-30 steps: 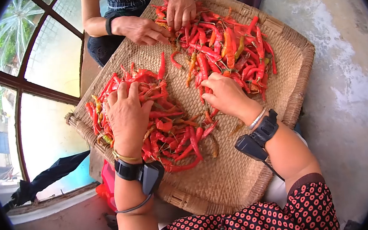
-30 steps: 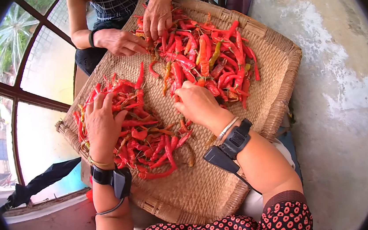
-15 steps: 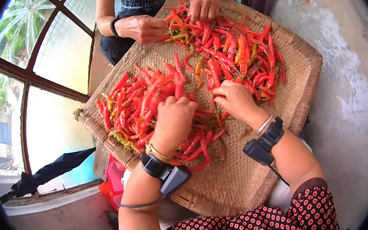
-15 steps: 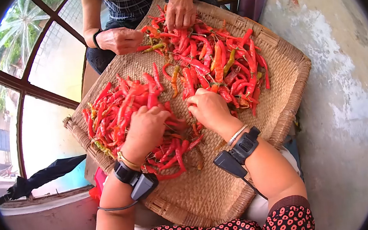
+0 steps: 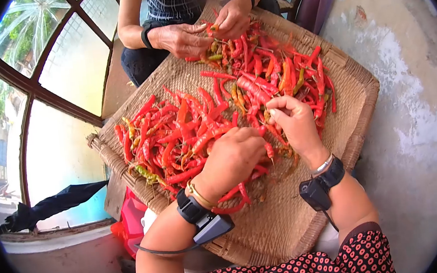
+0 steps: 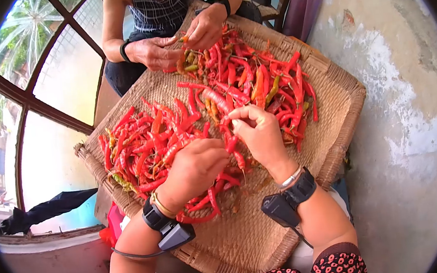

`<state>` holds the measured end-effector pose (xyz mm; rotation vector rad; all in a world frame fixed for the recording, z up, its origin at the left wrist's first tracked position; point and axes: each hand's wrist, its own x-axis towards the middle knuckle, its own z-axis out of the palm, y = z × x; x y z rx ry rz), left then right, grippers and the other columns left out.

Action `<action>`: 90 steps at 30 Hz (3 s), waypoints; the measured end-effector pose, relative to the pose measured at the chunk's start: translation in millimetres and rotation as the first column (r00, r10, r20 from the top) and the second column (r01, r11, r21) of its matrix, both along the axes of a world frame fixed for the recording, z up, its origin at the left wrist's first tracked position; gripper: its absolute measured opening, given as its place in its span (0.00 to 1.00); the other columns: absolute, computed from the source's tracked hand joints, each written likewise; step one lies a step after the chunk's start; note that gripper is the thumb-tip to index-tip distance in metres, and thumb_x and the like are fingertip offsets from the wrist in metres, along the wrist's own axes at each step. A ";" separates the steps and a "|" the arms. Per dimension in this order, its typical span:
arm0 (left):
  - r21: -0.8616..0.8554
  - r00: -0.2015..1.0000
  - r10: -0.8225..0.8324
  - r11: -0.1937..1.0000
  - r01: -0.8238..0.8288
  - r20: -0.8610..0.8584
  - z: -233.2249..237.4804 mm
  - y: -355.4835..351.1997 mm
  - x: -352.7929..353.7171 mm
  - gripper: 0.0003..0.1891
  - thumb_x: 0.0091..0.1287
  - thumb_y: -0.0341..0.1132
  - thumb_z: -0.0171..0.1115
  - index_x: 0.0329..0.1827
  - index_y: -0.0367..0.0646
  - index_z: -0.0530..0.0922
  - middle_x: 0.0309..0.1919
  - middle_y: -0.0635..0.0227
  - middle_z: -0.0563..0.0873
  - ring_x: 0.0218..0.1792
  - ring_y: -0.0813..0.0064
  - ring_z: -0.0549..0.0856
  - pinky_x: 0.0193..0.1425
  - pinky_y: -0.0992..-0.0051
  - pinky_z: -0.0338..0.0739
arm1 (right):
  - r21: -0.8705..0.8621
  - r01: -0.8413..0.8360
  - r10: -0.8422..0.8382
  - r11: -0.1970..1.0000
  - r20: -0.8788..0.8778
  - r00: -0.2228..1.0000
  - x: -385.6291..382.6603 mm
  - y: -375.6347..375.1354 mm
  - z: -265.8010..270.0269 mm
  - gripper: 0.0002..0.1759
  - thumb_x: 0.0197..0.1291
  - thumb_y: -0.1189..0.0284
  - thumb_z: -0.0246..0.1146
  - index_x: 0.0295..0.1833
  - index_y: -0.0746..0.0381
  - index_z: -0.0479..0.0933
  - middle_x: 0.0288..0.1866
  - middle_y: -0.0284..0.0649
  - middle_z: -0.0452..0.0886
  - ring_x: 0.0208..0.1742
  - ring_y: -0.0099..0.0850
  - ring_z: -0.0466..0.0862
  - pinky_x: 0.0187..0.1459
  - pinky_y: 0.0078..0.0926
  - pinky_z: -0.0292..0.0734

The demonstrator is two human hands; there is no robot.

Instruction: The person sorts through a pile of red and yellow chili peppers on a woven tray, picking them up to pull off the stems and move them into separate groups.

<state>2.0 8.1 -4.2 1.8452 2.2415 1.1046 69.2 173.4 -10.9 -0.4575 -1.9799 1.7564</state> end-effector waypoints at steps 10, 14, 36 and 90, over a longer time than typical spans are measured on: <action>-0.224 0.976 0.216 0.950 -0.218 -0.035 10.7 -9.5 -13.1 0.11 0.54 0.33 0.64 0.38 0.40 0.79 0.26 0.60 0.81 0.28 0.63 0.82 0.32 0.68 0.76 | -0.381 -0.344 0.395 0.858 0.063 0.917 18.8 4.1 14.4 0.08 0.60 0.78 0.55 0.43 0.66 0.76 0.27 0.31 0.77 0.23 0.15 0.75 0.25 0.13 0.73; -0.353 0.806 0.259 0.933 -0.067 0.532 8.9 -7.7 -21.5 0.12 0.59 0.36 0.62 0.32 0.34 0.79 0.20 0.63 0.80 0.20 0.75 0.79 0.27 0.73 0.73 | -0.408 -0.192 0.239 0.893 0.068 0.969 16.0 8.0 14.0 0.09 0.62 0.76 0.54 0.46 0.65 0.74 0.28 0.31 0.77 0.23 0.15 0.74 0.24 0.12 0.71; -0.248 0.950 0.300 0.917 -0.313 -0.089 -1.8 -7.6 -23.2 0.10 0.53 0.32 0.64 0.37 0.40 0.81 0.33 0.61 0.82 0.32 0.59 0.82 0.37 0.67 0.77 | 0.212 -0.453 0.353 0.866 0.384 0.853 10.0 -10.0 -3.0 0.14 0.53 0.70 0.64 0.44 0.64 0.77 0.28 0.42 0.81 0.30 0.30 0.82 0.34 0.27 0.75; -0.242 0.691 0.302 0.952 -0.187 0.657 3.9 -13.2 -27.8 0.10 0.62 0.34 0.61 0.40 0.37 0.79 0.24 0.70 0.81 0.23 0.83 0.76 0.27 0.81 0.71 | 0.100 -0.181 0.180 0.978 0.023 0.983 13.8 4.4 9.1 0.08 0.57 0.69 0.61 0.34 0.65 0.76 0.22 0.34 0.78 0.22 0.19 0.76 0.26 0.20 0.72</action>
